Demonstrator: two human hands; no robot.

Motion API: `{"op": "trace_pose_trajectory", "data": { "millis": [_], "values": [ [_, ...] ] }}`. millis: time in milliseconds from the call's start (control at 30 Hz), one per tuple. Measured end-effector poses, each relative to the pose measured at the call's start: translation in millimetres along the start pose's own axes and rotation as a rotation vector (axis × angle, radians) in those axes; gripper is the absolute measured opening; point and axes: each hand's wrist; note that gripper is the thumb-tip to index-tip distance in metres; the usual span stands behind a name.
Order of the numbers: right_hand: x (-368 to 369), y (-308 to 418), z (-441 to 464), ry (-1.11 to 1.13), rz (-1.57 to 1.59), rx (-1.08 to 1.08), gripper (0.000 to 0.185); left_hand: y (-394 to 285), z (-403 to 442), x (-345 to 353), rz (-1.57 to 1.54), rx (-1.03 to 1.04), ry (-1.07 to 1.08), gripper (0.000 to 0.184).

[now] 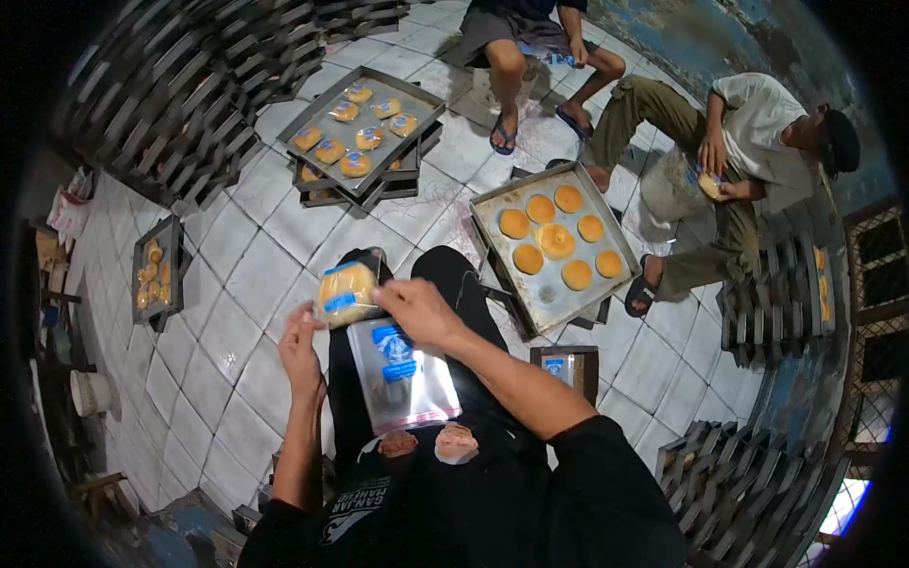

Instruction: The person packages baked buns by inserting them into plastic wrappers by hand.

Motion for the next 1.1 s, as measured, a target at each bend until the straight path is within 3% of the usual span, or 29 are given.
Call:
{"op": "trace_pose_trajectory", "data": {
  "millis": [33, 67, 133, 167, 233, 300, 333, 433, 467, 567, 667, 733, 767, 800, 867, 967, 1100],
  "values": [
    [9, -8, -9, 0.018, 0.008, 0.113, 0.042, 7, -2, -1, -0.087, -0.181, 0.076, 0.028],
    [17, -12, -20, -0.081, -0.047, 0.037, 0.040, 11, 0, -2, -0.204, -0.250, 0.141, 0.026],
    [20, -2, -32, -0.213, -0.047, -0.037, 0.032, 0, 9, 5, -0.218, -0.174, 0.139, 0.027],
    [18, 6, -37, -0.194, 0.227, 0.133, 0.042, -5, 10, 6, -0.218, -0.142, 0.143, 0.028],
    [12, 24, -43, -0.218, 0.692, 0.121, 0.053, -22, 11, 23, -0.117, 0.008, 0.263, 0.025],
    [-2, 18, -49, -0.201, 0.685, 0.057, 0.050, -38, 0, 48, -0.005, 0.115, 0.342, 0.025],
    [-11, 13, -54, -0.194, 0.680, 0.026, 0.049, -52, -7, 56, 0.041, 0.038, 0.378, 0.011],
    [-61, -8, -74, -0.522, 0.009, -0.145, 0.055, -58, -15, 64, 0.247, 0.213, 0.276, 0.042],
    [-78, -23, -85, -0.624, -0.145, -0.136, 0.059, -56, -19, 55, 0.321, 0.243, 0.349, 0.057],
    [-115, -113, -133, -0.809, -0.627, -0.013, 0.068, -43, -43, 35, 0.639, 0.537, 0.358, 0.062],
    [-106, -121, -168, -0.791, -1.057, 0.030, 0.069, -20, -58, 24, 0.875, 0.667, 0.302, 0.042],
    [-84, -63, -162, -0.648, -0.628, -0.100, 0.067, -17, -65, 19, 0.948, 0.712, 0.317, 0.023],
    [-69, -46, -157, -0.545, -0.528, -0.130, 0.064, -14, -67, 13, 0.960, 0.767, 0.358, 0.023],
    [-64, -30, -147, -0.375, -0.498, -0.308, 0.062, -8, -64, 9, 0.961, 0.835, 0.390, 0.024],
    [-57, 19, -127, -0.211, -0.541, -0.410, 0.070, -6, -65, 10, 0.935, 0.904, 0.362, 0.024],
    [-46, 17, -115, -0.198, -0.583, -0.486, 0.076, -30, -74, 27, 1.069, 0.688, 0.213, 0.024],
    [-33, 9, -106, -0.171, -0.601, -0.585, 0.081, -10, -68, 4, 1.020, 0.845, 0.440, 0.023]
  ]
}}
Point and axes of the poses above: each hand's wrist, its own z-axis towards the middle knuckle, its own x-axis out of the palm, y = z × x, and after that the axes turned 9 degrees about -x, right-handed
